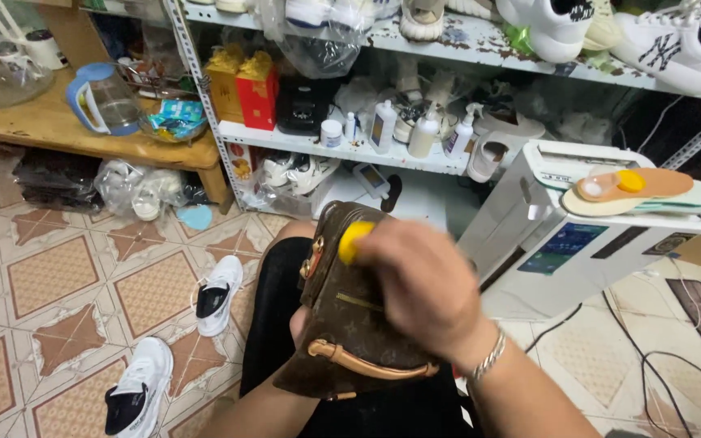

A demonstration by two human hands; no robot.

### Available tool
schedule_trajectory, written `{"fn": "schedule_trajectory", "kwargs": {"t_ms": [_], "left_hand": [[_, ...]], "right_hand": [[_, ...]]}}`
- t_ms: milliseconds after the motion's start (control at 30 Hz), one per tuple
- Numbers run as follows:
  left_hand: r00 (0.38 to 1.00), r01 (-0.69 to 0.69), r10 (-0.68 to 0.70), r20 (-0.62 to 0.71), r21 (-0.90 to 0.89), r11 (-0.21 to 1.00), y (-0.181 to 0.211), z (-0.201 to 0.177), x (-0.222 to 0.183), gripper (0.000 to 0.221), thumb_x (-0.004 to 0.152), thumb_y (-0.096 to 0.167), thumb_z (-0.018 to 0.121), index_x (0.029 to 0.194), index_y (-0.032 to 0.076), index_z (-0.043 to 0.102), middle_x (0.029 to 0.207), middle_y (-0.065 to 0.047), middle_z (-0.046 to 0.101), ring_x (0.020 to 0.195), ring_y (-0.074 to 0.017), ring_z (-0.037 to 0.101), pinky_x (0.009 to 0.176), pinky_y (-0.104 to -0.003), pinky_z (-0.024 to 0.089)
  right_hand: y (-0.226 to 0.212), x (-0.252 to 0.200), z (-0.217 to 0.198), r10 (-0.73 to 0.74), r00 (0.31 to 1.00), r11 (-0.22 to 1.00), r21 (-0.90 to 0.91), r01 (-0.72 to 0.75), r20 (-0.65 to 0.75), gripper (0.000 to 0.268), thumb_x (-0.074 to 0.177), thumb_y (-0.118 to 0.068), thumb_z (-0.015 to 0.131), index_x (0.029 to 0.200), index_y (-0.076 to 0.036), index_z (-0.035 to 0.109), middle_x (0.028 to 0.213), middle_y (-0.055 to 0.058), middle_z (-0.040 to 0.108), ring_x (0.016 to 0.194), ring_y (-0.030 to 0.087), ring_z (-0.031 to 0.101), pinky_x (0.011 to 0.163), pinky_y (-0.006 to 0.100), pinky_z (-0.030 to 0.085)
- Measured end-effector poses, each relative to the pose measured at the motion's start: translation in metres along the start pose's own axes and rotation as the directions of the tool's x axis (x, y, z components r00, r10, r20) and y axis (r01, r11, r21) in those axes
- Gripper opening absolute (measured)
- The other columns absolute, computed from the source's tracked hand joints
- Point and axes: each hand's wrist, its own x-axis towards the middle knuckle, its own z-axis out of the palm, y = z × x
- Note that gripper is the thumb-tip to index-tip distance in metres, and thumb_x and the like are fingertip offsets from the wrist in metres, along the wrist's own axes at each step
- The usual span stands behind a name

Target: Cleaning a leather handbag with a sponge and cleaning solution.

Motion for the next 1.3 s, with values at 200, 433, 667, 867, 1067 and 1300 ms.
{"fn": "schedule_trajectory", "kwargs": {"t_ms": [200, 433, 667, 867, 1067, 1300], "left_hand": [[1.0, 0.0, 0.0, 0.016, -0.029, 1.0, -0.003, 0.001, -0.004, 0.035, 0.1, 0.017, 0.048, 0.126, -0.001, 0.062, 0.115, -0.017, 0.069, 0.099, -0.0257, 0.07, 0.086, -0.038, 0.058], [0.999, 0.037, -0.034, 0.036, -0.075, 0.997, -0.016, 0.0, -0.004, 0.035, 0.1, 0.016, 0.047, 0.125, -0.002, 0.062, 0.114, -0.017, 0.07, 0.099, -0.0256, 0.07, 0.085, -0.037, 0.058], [0.999, 0.048, -0.045, 0.027, -0.143, 0.989, -0.036, 0.0, -0.019, 0.035, 0.1, 0.016, 0.047, 0.124, -0.003, 0.063, 0.114, -0.018, 0.07, 0.098, -0.0255, 0.071, 0.085, -0.037, 0.058], [0.998, 0.057, -0.057, 0.002, -0.198, 0.979, -0.04, 0.034, -0.033, 0.035, 0.1, 0.015, 0.047, 0.124, -0.004, 0.063, 0.113, -0.018, 0.07, 0.098, -0.0254, 0.071, 0.085, -0.036, 0.059], [0.997, 0.071, -0.075, -0.008, -0.256, 0.964, -0.025, 0.162, -0.056, 0.035, 0.1, 0.015, 0.046, 0.123, -0.005, 0.063, 0.113, -0.018, 0.07, 0.098, -0.0253, 0.071, 0.085, -0.036, 0.059], [0.997, 0.075, -0.08, -0.001, -0.311, 0.947, -0.036, 0.179, -0.074, 0.035, 0.1, 0.014, 0.046, 0.122, -0.005, 0.064, 0.112, -0.019, 0.07, 0.097, -0.0252, 0.071, 0.084, -0.035, 0.059]], "right_hand": [[0.02, -0.004, 0.008, -0.02, 1.0, 1.0, 0.024, 0.02, 0.014, 0.027, 0.085, 0.01, 0.072, 0.11, 0.001, 0.067, 0.101, 0.015, 0.07, 0.094, 0.028, 0.071, 0.084, 0.036, 0.059], [0.017, -0.017, 0.011, -0.027, 0.998, 0.995, 0.095, 0.021, 0.064, 0.03, 0.081, 0.011, 0.069, 0.109, -0.001, 0.068, 0.101, 0.014, 0.071, 0.095, 0.029, 0.072, 0.086, 0.036, 0.059], [0.011, -0.01, 0.012, 0.07, 0.997, 0.998, 0.0, -0.07, 0.028, 0.028, 0.084, 0.011, 0.071, 0.108, -0.003, 0.069, 0.101, 0.013, 0.072, 0.097, 0.027, 0.071, 0.085, 0.036, 0.059], [0.025, -0.018, 0.009, 0.056, 0.996, 0.995, 0.078, -0.062, 0.075, 0.031, 0.083, 0.012, 0.067, 0.109, -0.004, 0.07, 0.103, 0.011, 0.071, 0.097, 0.025, 0.072, 0.086, 0.035, 0.059], [0.021, -0.019, 0.007, -0.045, 0.985, 0.992, 0.123, 0.024, 0.169, 0.035, 0.079, 0.01, 0.062, 0.11, -0.004, 0.07, 0.105, 0.012, 0.071, 0.098, 0.028, 0.072, 0.087, 0.036, 0.059], [0.025, -0.022, 0.003, -0.055, 0.984, 0.995, 0.097, 0.039, 0.169, 0.032, 0.084, 0.009, 0.064, 0.111, -0.005, 0.071, 0.106, 0.01, 0.072, 0.1, 0.026, 0.073, 0.089, 0.037, 0.06]]}}
